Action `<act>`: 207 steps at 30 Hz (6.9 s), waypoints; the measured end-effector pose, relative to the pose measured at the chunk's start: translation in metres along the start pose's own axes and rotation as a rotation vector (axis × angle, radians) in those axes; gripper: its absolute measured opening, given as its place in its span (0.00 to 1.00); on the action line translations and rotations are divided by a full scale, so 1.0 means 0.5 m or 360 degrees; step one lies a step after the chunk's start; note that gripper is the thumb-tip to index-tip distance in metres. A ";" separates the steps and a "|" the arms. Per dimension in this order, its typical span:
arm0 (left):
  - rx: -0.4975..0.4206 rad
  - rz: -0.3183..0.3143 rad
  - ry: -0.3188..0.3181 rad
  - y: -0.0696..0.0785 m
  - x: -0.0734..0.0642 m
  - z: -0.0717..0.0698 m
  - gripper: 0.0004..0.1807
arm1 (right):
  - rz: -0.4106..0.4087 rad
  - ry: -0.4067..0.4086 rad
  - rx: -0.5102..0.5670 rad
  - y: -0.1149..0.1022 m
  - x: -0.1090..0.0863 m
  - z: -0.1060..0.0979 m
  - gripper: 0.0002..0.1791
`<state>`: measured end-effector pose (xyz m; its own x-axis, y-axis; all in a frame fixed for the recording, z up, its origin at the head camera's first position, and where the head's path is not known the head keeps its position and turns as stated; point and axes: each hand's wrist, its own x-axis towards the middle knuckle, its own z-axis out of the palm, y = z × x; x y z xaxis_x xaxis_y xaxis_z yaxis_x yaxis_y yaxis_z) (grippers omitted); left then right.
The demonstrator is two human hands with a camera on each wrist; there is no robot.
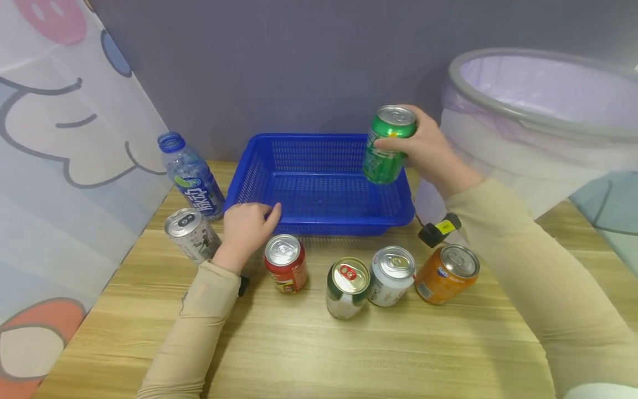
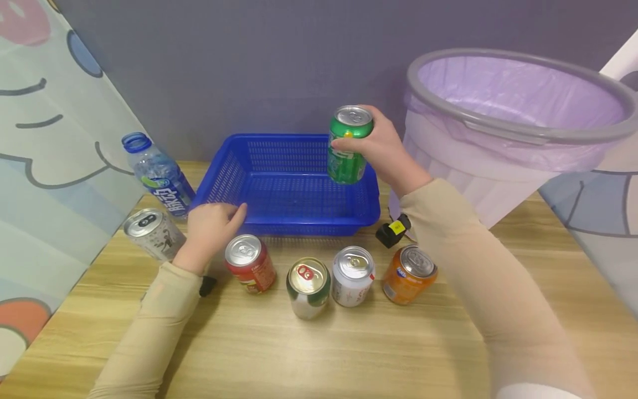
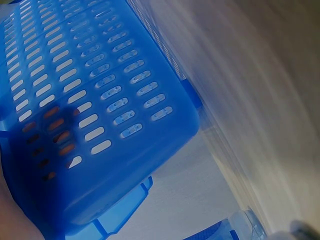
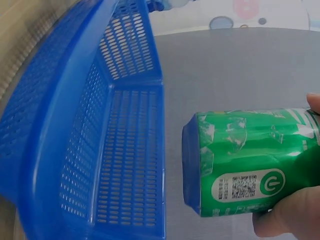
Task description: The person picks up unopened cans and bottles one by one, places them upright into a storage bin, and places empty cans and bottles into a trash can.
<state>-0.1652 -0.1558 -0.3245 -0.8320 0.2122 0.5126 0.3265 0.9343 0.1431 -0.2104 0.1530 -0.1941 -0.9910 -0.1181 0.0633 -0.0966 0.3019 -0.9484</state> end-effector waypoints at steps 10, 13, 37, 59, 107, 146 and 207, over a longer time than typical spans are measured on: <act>-0.0002 -0.0011 -0.0003 0.003 -0.001 -0.002 0.27 | -0.0071 0.0043 -0.0045 0.011 0.051 0.036 0.40; -0.0006 -0.0003 0.0001 0.006 -0.001 -0.002 0.27 | -0.0058 0.0069 -0.0044 0.016 0.059 0.039 0.40; -0.0008 0.0019 0.0030 0.011 -0.003 -0.005 0.27 | -0.0001 0.0153 -0.0118 0.055 0.095 0.044 0.41; -0.0010 0.0048 0.0050 0.013 -0.002 -0.001 0.27 | 0.0007 0.0196 -0.0278 0.074 0.125 0.045 0.40; 0.0011 0.0029 0.0061 0.020 -0.020 -0.011 0.27 | 0.0052 0.0181 -0.0244 0.146 0.165 0.074 0.43; 0.0019 0.0008 0.0011 0.018 -0.014 -0.004 0.27 | 0.0155 -0.0089 -0.0859 0.179 0.173 0.073 0.44; -0.0003 0.0011 0.0026 0.019 0.004 0.013 0.26 | 0.0221 -0.0218 -0.1140 0.129 0.176 0.037 0.43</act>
<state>-0.1666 -0.1449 -0.3278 -0.8221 0.2142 0.5275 0.3332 0.9323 0.1407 -0.3022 0.1444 -0.2553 -0.9825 -0.1369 -0.1260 -0.0548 0.8603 -0.5068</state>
